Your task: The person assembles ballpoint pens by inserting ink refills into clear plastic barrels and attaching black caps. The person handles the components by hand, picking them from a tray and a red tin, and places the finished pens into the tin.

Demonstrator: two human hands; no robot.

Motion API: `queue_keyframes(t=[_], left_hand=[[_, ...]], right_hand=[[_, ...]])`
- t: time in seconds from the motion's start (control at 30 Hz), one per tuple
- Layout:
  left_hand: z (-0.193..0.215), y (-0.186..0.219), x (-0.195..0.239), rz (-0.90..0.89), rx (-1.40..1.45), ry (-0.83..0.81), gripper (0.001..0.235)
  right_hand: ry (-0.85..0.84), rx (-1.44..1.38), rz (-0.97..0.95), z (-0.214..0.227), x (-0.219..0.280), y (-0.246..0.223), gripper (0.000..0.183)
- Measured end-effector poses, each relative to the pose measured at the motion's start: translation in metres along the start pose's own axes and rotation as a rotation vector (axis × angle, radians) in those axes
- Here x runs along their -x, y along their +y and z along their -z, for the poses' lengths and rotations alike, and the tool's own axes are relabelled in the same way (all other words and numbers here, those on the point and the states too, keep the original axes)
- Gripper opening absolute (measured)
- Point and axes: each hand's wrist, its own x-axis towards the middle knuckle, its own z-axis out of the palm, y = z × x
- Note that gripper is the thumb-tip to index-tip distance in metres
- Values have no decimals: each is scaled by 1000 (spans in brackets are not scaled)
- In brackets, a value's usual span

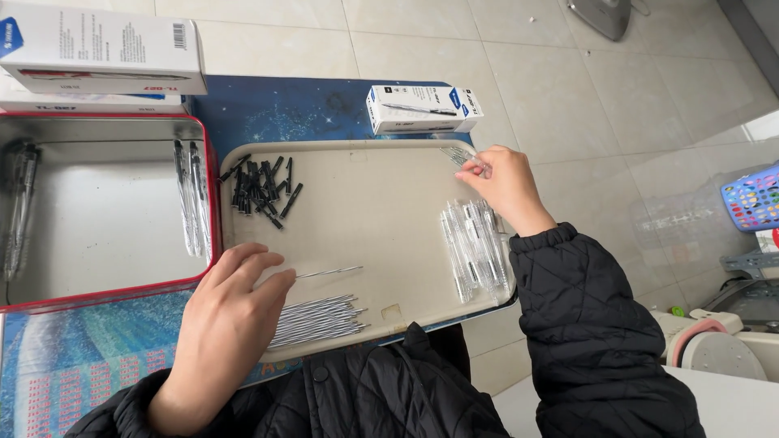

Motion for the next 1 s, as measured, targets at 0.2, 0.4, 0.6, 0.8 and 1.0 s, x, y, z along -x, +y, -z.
queue_keyframes(t=[0.2,0.4,0.6,0.8,1.0], left_hand=[[-3,-2,4,-11,27,-33,13],[0,-1,4,-1,2,-31,6],[-3,-4,10,-8,26,-107,8],[-4,-3,11,2,19,-116,8],[-2,4,8,2,-24,-124,5]], right_hand=[[29,-240,-136,10,19,-27,16],[187,-467,-4,21,39,-21,33],[-135,-269,-213,63,95,-21,24],[-110,-279,-306,42,126,-22,42],[27,-229,-104,46,135,-21,31]])
